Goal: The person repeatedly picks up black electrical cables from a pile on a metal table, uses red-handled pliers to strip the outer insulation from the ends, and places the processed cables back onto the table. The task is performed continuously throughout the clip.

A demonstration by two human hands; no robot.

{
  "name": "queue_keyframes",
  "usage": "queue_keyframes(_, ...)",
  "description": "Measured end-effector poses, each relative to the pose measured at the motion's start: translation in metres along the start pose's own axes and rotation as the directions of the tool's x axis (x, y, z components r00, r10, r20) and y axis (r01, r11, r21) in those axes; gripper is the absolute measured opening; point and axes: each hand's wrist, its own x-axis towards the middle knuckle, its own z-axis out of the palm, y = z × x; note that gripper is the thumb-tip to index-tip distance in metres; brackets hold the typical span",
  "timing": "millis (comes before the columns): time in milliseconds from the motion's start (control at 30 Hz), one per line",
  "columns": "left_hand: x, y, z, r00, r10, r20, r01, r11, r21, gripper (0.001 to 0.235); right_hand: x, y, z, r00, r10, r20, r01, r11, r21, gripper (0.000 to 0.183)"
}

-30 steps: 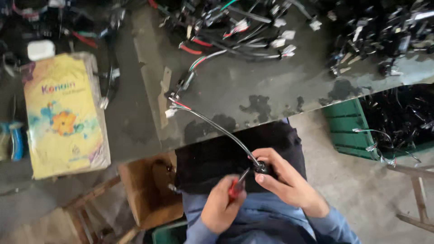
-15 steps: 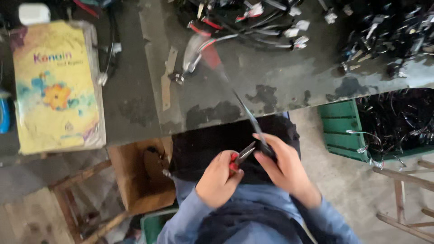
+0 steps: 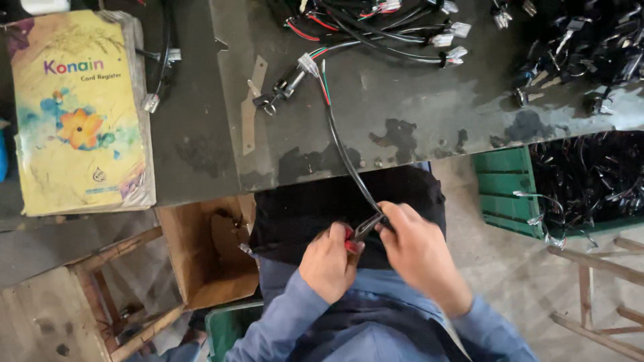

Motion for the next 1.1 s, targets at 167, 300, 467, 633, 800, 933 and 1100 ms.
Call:
queue_keyframes(167, -0.004, -0.003, 0.006, 0.983, -0.151, 0.102, 0.15, 0.989, 0.014, 0.027, -0.012, 0.006, 0.015, 0.993, -0.055, -0.105, 0.046, 0.995, -0.089, 0.038)
queue_keyframes(300, 0.003, 0.0, 0.011, 0.99, 0.112, -0.091, -0.115, 0.993, -0.029, 0.033, -0.01, 0.015, 0.021, 0.982, -0.115, -0.152, 0.103, 0.991, -0.08, 0.035)
queue_keyframes(467, 0.017, 0.015, 0.007, 0.966, -0.212, 0.146, 0.222, 0.973, -0.057, 0.027, -0.003, 0.004, -0.001, 0.991, -0.118, -0.059, 0.124, 0.986, 0.111, 0.031)
queue_keyframes(633, 0.031, 0.047, -0.03, 0.821, 0.555, -0.133, -0.549, 0.832, 0.081, 0.04, -0.017, -0.001, -0.058, 0.938, -0.079, 0.337, -0.049, 0.934, 0.353, 0.03)
queue_keyframes(800, 0.041, 0.05, -0.051, 0.607, 0.789, -0.098, -0.789, 0.613, 0.051, 0.04, -0.036, -0.006, -0.075, 0.89, -0.172, 0.423, -0.067, 0.867, 0.494, 0.037)
queue_keyframes(933, 0.026, 0.034, -0.03, 0.782, 0.614, -0.106, -0.616, 0.788, 0.019, 0.038, -0.027, -0.013, -0.052, 0.973, -0.177, 0.147, 0.117, 0.932, 0.344, 0.033)
queue_keyframes(1100, 0.009, 0.023, -0.009, 0.974, -0.196, 0.113, 0.193, 0.981, 0.034, 0.025, 0.006, -0.01, -0.005, 0.993, -0.104, 0.059, 0.1, 0.993, 0.063, 0.03)
